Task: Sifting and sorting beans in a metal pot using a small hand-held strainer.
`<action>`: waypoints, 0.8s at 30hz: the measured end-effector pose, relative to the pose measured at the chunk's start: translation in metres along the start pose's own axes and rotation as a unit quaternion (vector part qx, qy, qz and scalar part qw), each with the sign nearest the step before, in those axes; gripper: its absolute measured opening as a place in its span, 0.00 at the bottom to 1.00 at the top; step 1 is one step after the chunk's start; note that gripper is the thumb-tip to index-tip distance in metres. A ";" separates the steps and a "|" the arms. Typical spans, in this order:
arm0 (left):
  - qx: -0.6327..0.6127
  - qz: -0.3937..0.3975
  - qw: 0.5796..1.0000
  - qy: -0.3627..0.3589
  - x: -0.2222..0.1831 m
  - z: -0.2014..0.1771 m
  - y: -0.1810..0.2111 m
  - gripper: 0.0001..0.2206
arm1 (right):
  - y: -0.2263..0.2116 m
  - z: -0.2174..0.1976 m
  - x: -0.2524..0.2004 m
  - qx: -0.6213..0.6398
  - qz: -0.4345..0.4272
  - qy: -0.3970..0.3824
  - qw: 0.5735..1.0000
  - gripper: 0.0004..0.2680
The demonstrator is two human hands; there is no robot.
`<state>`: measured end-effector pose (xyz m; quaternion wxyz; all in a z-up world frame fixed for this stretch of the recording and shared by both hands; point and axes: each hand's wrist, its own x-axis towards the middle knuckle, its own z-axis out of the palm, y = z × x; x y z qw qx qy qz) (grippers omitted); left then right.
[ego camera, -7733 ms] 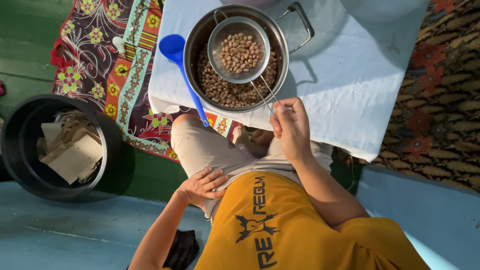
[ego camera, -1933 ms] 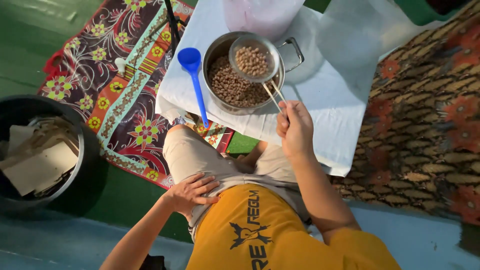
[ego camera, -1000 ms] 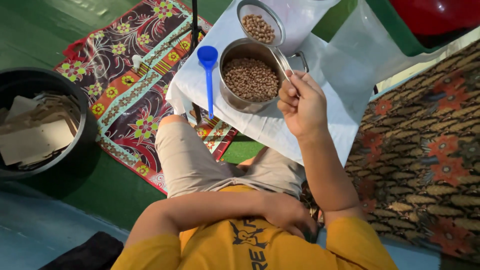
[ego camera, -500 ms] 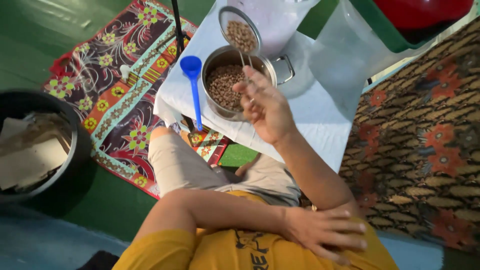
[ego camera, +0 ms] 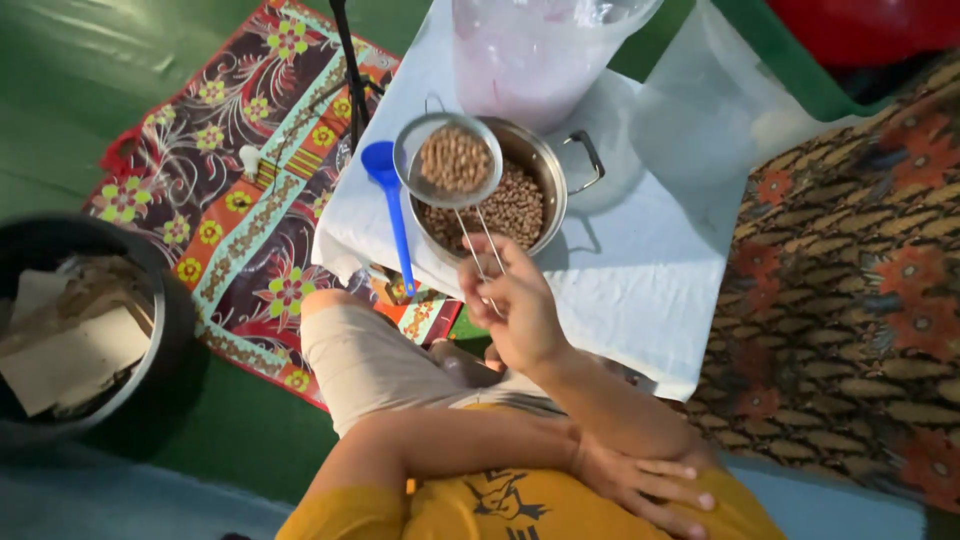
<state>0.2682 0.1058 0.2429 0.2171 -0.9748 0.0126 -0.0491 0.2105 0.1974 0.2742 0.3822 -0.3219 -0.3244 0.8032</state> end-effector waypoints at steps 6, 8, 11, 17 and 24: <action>-0.416 -0.020 0.780 0.467 0.012 0.062 0.028 0.31 | -0.011 -0.012 0.001 -0.104 -0.037 -0.005 0.994 0.19; -0.245 -0.016 0.919 0.309 0.004 0.045 0.014 0.25 | -0.006 -0.019 -0.001 -0.111 -0.042 0.011 0.993 0.19; -0.054 0.006 0.993 0.104 -0.007 0.017 -0.001 0.24 | -0.004 -0.020 -0.004 -0.139 -0.048 0.043 0.988 0.19; -0.091 0.019 0.986 0.140 0.003 0.034 0.012 0.23 | -0.005 -0.031 -0.008 -0.168 -0.025 0.059 0.984 0.19; -0.501 0.030 0.759 0.415 0.009 0.069 0.025 0.30 | -0.017 -0.034 -0.009 -0.193 -0.030 0.039 0.980 0.22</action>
